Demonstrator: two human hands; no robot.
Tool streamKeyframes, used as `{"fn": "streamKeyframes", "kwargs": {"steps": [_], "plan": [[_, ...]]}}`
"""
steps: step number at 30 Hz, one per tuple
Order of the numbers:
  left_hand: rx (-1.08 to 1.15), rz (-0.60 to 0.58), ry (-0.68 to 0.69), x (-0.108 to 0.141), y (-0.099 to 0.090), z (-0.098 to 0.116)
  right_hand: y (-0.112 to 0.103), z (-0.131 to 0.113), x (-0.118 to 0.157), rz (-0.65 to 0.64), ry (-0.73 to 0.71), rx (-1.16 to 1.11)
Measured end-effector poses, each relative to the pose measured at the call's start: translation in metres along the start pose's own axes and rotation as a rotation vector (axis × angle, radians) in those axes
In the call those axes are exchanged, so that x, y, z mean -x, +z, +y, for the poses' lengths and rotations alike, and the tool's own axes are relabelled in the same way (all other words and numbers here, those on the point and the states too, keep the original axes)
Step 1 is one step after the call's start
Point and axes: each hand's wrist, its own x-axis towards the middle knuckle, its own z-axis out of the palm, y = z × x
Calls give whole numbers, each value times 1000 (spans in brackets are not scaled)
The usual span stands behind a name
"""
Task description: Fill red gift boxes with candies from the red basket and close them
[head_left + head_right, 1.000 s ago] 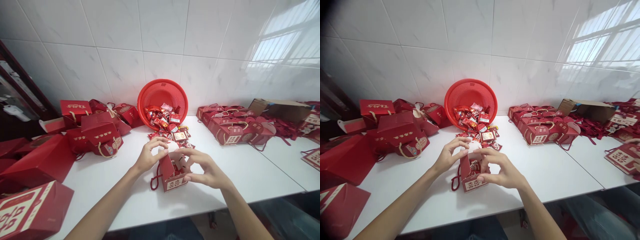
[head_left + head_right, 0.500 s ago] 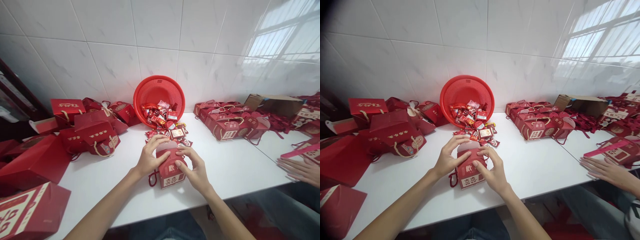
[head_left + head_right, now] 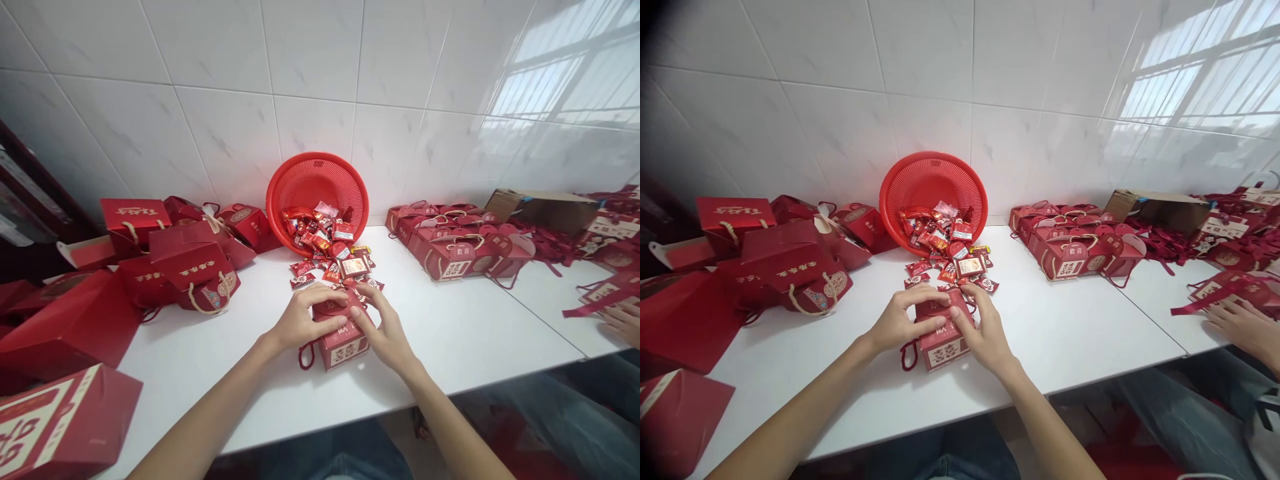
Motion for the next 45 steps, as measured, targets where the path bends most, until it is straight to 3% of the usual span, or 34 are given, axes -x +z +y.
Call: {"fn": "streamKeyframes", "kwargs": {"steps": [4, 7, 10, 13, 16, 18, 22, 27, 29, 33, 36, 38, 41, 45], "plan": [[33, -58, -78, -2, -6, -2, -10, 4, -3, -97, 176, -38], [94, -70, -170, -4, -15, -6, -15, 6, -4, -106, 232, -49], [116, -43, -222, -5, -20, -11, -19, 4, -10, -102, 266, -217], [138, -17, -233, -6, -21, -14, -23, -9, -24, -34, 251, -451], [173, -9, -211, -7, -18, -14, -21, -28, -41, 4, 140, -517], [196, -9, -200, -7, -15, -13, -15, -36, -50, -63, 51, -417], [271, 5, -222, -8, -16, -15, 1, -38, -56, -252, -137, 14], [322, 220, -343, -10, -36, -27, 6, -30, -54, -300, -136, 200], [287, 164, -406, -9, -45, -30, 5, -29, -53, -318, -137, 216], [268, -142, -551, -4, -53, -32, 4, -29, -52, -330, -153, 246], [290, -231, -608, -2, -52, -29, 5, -28, -53, -330, -150, 268], [332, -210, -630, -3, -53, -27, 5, -28, -53, -330, -156, 267], [477, -86, -611, -6, -62, -23, 5, -29, -53, -341, -164, 267], [710, 149, -407, -8, -68, -16, 4, -31, -55, -356, -147, 305]]}}
